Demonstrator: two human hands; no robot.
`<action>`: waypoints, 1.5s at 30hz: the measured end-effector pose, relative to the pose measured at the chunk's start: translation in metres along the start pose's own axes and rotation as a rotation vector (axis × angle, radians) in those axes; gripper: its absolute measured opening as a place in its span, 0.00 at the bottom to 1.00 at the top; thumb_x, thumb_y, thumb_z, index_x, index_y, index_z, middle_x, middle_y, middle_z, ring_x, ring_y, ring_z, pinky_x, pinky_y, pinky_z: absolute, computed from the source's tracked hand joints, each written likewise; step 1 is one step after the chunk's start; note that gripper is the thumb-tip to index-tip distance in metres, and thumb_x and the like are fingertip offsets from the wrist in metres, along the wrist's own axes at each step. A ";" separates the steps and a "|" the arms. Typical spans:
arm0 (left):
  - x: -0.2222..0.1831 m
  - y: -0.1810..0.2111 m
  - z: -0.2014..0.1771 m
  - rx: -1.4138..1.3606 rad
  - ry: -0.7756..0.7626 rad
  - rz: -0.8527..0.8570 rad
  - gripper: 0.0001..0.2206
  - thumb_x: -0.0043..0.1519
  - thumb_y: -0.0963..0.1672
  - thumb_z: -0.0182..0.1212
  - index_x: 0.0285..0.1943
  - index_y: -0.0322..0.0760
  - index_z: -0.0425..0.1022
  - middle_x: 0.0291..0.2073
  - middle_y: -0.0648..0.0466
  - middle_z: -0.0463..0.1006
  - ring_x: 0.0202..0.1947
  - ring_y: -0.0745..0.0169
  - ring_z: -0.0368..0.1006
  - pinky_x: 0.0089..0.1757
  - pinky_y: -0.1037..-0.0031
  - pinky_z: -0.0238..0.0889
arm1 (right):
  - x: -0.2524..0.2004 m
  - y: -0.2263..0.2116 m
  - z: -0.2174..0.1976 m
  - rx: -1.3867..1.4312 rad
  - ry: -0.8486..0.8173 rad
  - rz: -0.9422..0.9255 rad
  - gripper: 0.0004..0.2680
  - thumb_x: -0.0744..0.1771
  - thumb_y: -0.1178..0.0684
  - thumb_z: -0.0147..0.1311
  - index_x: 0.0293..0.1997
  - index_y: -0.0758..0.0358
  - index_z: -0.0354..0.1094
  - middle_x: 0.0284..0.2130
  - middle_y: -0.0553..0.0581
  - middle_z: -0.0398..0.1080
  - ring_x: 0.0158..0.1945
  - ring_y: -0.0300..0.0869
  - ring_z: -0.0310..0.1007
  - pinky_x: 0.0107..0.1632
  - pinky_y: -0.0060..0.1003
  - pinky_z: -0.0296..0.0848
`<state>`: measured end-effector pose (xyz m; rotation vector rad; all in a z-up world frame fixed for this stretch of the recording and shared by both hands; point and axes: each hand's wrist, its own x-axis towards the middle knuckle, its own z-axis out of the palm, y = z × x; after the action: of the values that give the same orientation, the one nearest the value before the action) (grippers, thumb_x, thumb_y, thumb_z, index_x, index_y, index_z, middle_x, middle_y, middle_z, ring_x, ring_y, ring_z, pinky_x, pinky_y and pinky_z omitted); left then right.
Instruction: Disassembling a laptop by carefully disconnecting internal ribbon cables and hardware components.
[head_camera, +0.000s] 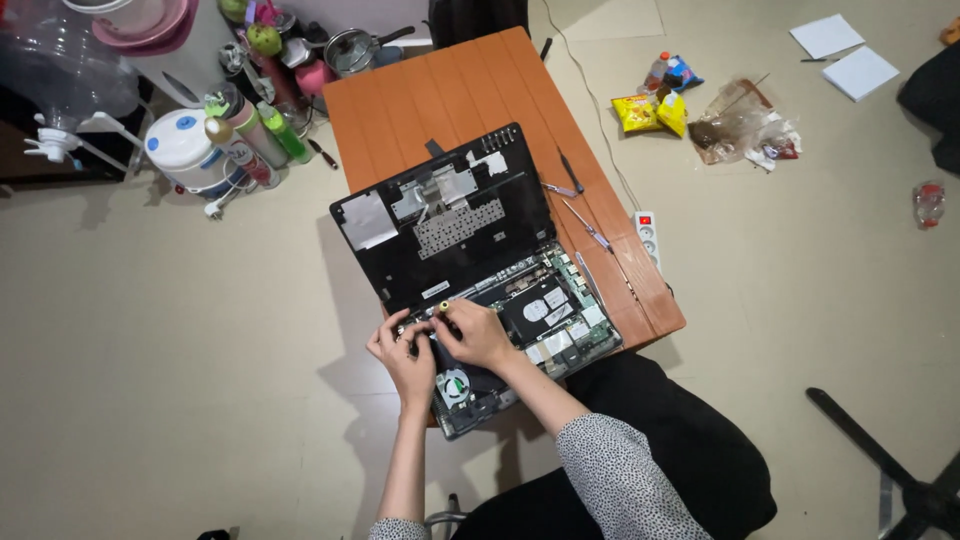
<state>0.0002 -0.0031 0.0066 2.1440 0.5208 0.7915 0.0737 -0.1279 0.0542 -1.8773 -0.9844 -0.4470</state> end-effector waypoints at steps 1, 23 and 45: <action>0.000 0.000 0.000 -0.001 0.003 0.008 0.11 0.54 0.38 0.58 0.32 0.52 0.81 0.51 0.61 0.72 0.57 0.50 0.56 0.61 0.61 0.48 | 0.000 0.001 0.001 -0.010 0.008 -0.001 0.02 0.65 0.57 0.58 0.35 0.63 0.73 0.25 0.57 0.73 0.31 0.48 0.77 0.32 0.35 0.76; 0.004 0.015 -0.010 -0.084 -0.008 -0.089 0.15 0.55 0.35 0.51 0.32 0.50 0.79 0.49 0.60 0.69 0.57 0.50 0.55 0.61 0.60 0.48 | -0.003 0.003 0.007 -0.054 -0.078 0.112 0.08 0.68 0.53 0.57 0.30 0.63 0.71 0.20 0.57 0.70 0.26 0.48 0.75 0.29 0.36 0.74; -0.001 -0.004 0.002 0.000 0.010 -0.034 0.14 0.53 0.36 0.55 0.34 0.53 0.80 0.51 0.60 0.68 0.58 0.52 0.55 0.60 0.65 0.48 | 0.012 -0.023 -0.012 -0.069 -0.014 -0.022 0.09 0.67 0.57 0.57 0.24 0.62 0.66 0.22 0.58 0.73 0.30 0.50 0.78 0.32 0.34 0.75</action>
<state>0.0004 -0.0024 0.0023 2.1268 0.5609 0.7835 0.0640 -0.1275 0.0806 -1.9347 -1.0117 -0.4869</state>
